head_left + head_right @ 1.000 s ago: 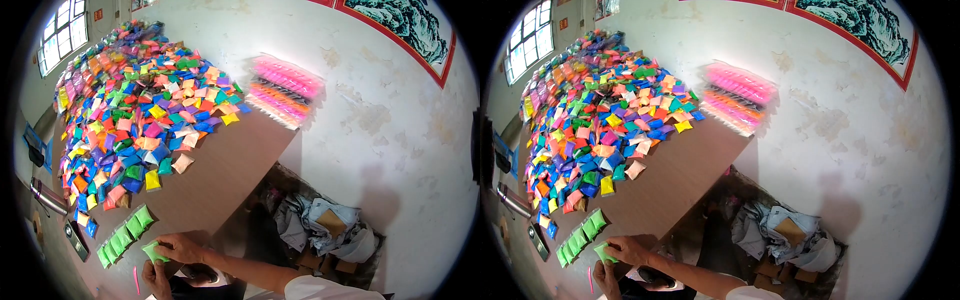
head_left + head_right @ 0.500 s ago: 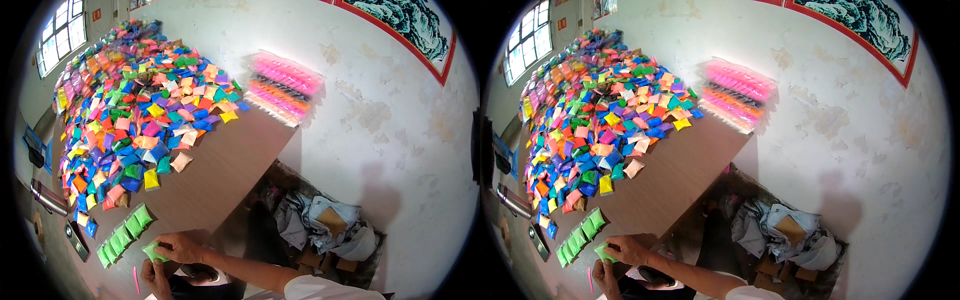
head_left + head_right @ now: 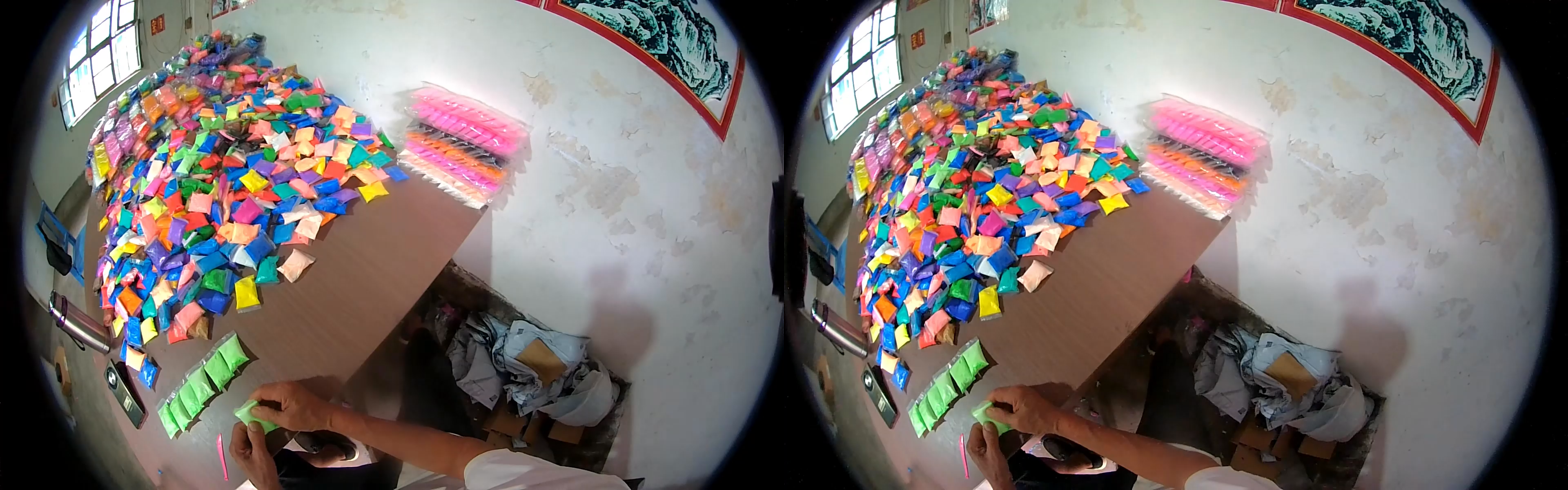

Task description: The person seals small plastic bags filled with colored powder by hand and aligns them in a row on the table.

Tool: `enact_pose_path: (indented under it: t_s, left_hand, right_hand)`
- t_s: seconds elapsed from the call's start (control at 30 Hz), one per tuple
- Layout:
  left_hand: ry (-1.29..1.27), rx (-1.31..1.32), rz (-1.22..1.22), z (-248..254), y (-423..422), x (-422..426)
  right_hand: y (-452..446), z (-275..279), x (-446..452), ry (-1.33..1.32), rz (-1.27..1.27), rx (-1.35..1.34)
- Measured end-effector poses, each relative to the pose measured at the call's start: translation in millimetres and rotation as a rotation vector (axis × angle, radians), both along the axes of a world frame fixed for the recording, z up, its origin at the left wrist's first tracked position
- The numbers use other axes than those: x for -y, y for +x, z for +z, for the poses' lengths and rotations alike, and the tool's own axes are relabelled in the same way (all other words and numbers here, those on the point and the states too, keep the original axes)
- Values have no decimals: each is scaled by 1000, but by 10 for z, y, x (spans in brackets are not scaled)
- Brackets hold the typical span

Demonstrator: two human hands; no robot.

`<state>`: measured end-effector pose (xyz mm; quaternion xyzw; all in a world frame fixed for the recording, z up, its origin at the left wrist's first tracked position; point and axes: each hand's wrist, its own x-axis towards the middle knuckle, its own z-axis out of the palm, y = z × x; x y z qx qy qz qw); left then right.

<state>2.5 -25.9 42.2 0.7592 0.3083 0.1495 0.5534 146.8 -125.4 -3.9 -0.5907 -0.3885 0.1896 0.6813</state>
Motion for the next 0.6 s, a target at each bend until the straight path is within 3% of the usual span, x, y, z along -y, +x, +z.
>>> enact_pose_path:
  t_s: [0.1,0.17,0.37,0.6]
  left_hand:
    - [33,-45,21,-60,-41,-20]
    - [-166,60,29,-78,-51,-16]
    - [-177,212,27,-99,15,18]
    - [-135,28,94,76,22,56]
  right_hand:
    - [16,93,44,-79,30,37]
    - [17,23,9,-56,21,42]
    - [34,16,24,-42,43,-32]
    - [4,109,59,-64,59,-1]
